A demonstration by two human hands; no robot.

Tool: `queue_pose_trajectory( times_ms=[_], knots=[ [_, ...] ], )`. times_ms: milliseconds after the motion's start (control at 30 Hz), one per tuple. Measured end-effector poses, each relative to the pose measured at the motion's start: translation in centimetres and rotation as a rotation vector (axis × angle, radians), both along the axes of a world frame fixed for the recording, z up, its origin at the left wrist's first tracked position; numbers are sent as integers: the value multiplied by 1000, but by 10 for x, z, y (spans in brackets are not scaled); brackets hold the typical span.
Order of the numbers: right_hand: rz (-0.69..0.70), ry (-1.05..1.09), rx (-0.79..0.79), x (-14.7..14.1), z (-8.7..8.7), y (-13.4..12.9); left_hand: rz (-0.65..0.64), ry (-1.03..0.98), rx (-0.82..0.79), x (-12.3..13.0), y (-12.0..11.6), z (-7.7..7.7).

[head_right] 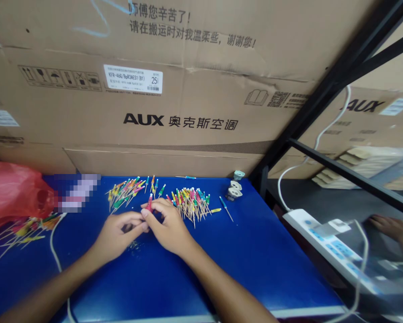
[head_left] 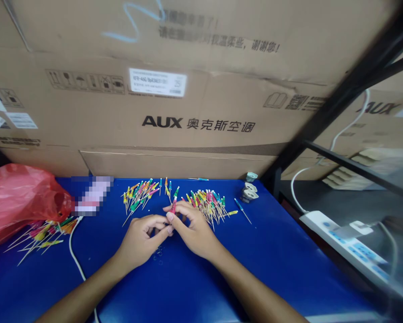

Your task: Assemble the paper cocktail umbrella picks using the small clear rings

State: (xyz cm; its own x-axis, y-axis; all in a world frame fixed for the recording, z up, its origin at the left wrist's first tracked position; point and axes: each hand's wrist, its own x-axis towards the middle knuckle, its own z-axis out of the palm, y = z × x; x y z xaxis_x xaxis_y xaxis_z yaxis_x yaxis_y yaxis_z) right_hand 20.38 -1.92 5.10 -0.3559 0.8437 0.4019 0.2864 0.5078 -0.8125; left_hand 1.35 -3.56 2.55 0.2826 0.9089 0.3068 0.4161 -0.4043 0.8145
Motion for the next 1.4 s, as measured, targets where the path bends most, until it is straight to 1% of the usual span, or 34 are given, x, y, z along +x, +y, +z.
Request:
queue_pose_trajectory(
  times_ms=[100, 200, 433, 567, 733, 900, 1100, 1300, 1400],
  knots=[
    [-66, -5, 46, 2, -1, 1, 8, -75, -66, 0, 1, -5],
    [-96, -7, 73, 5, 0, 3, 13, -114, -89, -2, 3, -8],
    [-68, -48, 115, 6, 4, 1, 13, -136, -121, -2, 3, -8],
    [-52, -57, 141, 6, 4, 1, -5, -123, -120, -2, 1, -6],
    [-69, -58, 172, 8, 5, 0, -8, -106, -119, -2, 1, -4],
    [-117, -15, 201, 10, 8, 0, -13, -105, -102, -2, 3, -5],
    [-181, -24, 269, 12, 9, 0, 38, -42, -65, -2, 4, -5],
    [-131, -67, 276, 11, 9, -1, 34, -79, -80, -1, 4, -6],
    [-140, -95, 268, 10, 8, -1, 16, -116, -106, -2, 4, -7]
  ],
)
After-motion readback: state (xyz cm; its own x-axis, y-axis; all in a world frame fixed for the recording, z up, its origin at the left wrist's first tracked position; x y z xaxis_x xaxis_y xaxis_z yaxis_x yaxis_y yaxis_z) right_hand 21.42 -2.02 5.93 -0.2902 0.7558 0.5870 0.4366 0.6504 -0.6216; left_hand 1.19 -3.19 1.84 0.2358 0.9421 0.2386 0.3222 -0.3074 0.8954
